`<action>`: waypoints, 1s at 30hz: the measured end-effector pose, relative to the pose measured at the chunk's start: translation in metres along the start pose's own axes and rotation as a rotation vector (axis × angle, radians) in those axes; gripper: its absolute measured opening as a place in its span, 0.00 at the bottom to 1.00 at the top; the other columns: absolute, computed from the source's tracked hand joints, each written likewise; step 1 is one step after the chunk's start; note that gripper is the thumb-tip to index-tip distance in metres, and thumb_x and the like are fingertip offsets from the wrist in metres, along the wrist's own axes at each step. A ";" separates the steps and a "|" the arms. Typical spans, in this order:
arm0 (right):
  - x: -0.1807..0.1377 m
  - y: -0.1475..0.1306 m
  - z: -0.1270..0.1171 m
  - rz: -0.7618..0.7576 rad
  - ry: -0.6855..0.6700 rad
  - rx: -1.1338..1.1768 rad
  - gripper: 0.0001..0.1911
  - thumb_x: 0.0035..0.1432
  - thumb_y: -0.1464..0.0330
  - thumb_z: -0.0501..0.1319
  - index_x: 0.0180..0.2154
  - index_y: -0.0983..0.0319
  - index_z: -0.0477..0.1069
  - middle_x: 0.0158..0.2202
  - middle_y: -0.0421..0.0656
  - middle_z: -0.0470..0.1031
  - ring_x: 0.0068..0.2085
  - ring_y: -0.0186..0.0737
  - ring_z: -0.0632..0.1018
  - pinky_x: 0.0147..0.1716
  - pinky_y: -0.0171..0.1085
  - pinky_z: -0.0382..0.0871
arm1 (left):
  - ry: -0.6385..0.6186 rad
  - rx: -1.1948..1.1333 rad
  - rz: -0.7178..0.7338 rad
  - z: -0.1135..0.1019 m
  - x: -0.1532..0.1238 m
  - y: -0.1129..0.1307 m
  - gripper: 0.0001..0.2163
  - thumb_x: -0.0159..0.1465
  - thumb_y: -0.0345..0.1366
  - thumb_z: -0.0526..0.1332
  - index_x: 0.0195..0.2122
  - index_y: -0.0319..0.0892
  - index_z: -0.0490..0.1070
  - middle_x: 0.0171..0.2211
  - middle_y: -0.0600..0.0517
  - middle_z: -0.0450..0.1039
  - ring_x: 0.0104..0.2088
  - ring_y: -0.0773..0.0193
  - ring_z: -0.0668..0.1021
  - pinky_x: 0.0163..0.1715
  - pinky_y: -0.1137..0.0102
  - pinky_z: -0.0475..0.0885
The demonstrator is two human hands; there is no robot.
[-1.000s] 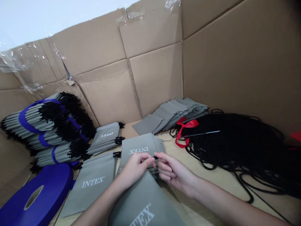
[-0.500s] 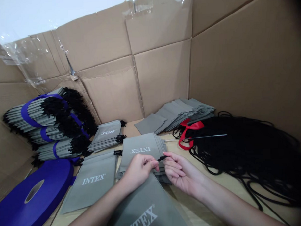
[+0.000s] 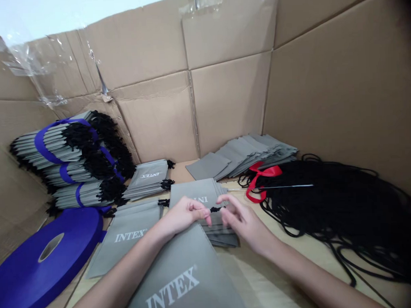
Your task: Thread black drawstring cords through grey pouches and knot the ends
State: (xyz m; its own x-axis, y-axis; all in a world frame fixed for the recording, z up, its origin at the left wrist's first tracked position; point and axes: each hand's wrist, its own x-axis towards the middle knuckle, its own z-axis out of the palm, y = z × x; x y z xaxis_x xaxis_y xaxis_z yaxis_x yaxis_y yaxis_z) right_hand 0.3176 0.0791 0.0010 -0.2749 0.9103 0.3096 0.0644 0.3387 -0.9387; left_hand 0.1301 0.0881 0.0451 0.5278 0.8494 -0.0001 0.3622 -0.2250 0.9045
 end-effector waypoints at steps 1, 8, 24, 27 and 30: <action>-0.002 -0.002 0.001 -0.077 -0.039 -0.092 0.11 0.52 0.62 0.62 0.37 0.59 0.69 0.19 0.35 0.65 0.19 0.30 0.61 0.18 0.30 0.51 | -0.040 -0.024 0.001 -0.002 -0.001 0.000 0.18 0.55 0.48 0.59 0.22 0.35 0.74 0.14 0.58 0.54 0.19 0.72 0.55 0.20 0.74 0.49; -0.010 -0.018 0.010 -0.237 -0.145 -0.256 0.06 0.56 0.69 0.56 0.30 0.62 0.70 0.25 0.40 0.71 0.24 0.32 0.68 0.24 0.31 0.59 | -0.263 -0.179 -0.020 -0.003 -0.008 0.005 0.17 0.55 0.47 0.60 0.24 0.36 0.75 0.19 0.55 0.64 0.22 0.70 0.62 0.25 0.75 0.57; -0.014 0.001 0.011 0.051 -0.255 0.469 0.13 0.50 0.61 0.58 0.23 0.62 0.60 0.15 0.34 0.62 0.16 0.25 0.51 0.16 0.29 0.41 | -0.148 -0.318 0.022 0.025 -0.015 0.016 0.21 0.53 0.51 0.60 0.19 0.35 0.70 0.16 0.56 0.61 0.20 0.72 0.61 0.22 0.75 0.53; -0.014 0.003 0.008 0.036 -0.269 0.449 0.15 0.51 0.58 0.58 0.23 0.62 0.60 0.14 0.32 0.58 0.16 0.25 0.50 0.16 0.29 0.42 | -0.137 -0.326 0.017 0.026 -0.018 0.018 0.21 0.53 0.51 0.60 0.19 0.35 0.70 0.16 0.56 0.60 0.19 0.72 0.60 0.22 0.75 0.52; -0.013 0.001 0.004 0.051 -0.295 0.449 0.17 0.49 0.57 0.60 0.24 0.62 0.60 0.14 0.31 0.57 0.15 0.24 0.49 0.16 0.29 0.41 | -0.127 -0.324 0.019 0.025 -0.021 0.024 0.20 0.53 0.50 0.60 0.18 0.36 0.69 0.16 0.57 0.59 0.19 0.73 0.60 0.22 0.75 0.53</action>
State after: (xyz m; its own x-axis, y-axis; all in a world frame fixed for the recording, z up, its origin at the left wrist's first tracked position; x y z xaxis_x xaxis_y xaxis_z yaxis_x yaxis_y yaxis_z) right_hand 0.3171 0.0664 -0.0046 -0.5443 0.7953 0.2668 -0.3142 0.1017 -0.9439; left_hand 0.1466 0.0532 0.0564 0.6306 0.7759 -0.0170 0.0999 -0.0594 0.9932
